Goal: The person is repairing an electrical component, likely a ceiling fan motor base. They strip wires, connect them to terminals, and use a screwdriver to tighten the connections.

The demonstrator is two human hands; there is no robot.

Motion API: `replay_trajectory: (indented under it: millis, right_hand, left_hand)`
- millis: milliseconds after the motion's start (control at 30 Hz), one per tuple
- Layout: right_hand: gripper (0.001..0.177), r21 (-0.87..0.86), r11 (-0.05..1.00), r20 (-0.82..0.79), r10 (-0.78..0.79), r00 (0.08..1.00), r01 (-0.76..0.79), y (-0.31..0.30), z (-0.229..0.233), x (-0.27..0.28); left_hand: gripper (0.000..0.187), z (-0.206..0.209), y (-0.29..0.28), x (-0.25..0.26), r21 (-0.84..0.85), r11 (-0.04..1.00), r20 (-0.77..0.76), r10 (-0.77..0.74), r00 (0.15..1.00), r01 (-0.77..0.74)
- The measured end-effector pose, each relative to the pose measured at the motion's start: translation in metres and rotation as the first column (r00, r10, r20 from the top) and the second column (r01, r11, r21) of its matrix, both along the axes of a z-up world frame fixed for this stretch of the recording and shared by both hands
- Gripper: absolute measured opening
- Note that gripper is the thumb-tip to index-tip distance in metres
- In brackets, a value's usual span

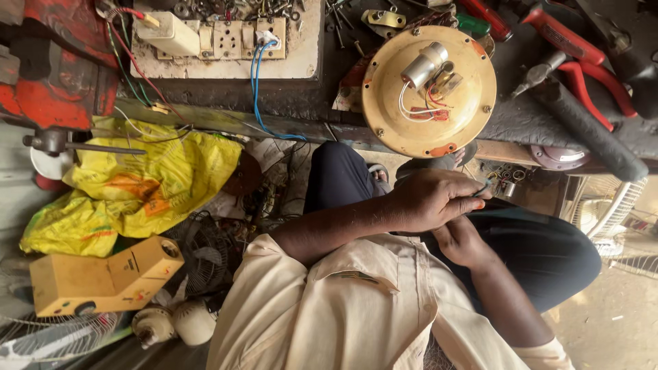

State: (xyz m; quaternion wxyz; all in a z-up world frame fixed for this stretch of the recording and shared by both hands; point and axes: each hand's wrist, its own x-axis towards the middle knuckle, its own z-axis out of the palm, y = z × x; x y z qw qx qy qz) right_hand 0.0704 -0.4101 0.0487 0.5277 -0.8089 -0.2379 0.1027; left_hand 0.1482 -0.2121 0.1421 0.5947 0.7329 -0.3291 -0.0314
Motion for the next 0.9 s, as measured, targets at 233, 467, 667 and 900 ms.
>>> replay_trajectory:
  millis: [233,467,667,900]
  right_hand:
    - [0.051,0.460,0.778,-0.424,-0.231,0.876,0.427,-0.028,0.026,-0.012]
    - [0.034,-0.601,0.364,0.725,-0.128,0.677,0.712,-0.099,0.070,0.028]
    - [0.030,-0.653,0.533,0.463,-0.280,0.841,0.538,-0.077,0.025,0.112]
    - [0.026,-0.454,0.641,0.393,-0.480,0.784,0.619,-0.099,0.029,0.115]
  left_hand:
    - [0.022,0.045,0.047,-0.013,-0.068,0.997,0.003,0.047,0.999,-0.046]
    - [0.025,0.068,0.198,-0.047,-0.100,0.650,-0.230,0.721,0.653,-0.753]
    - [0.045,0.050,0.271,-0.024,0.043,0.400,0.257,0.881,0.397,-0.915]
    - [0.042,0.027,0.255,0.008,0.040,0.411,0.492,0.785,0.376,-0.911]
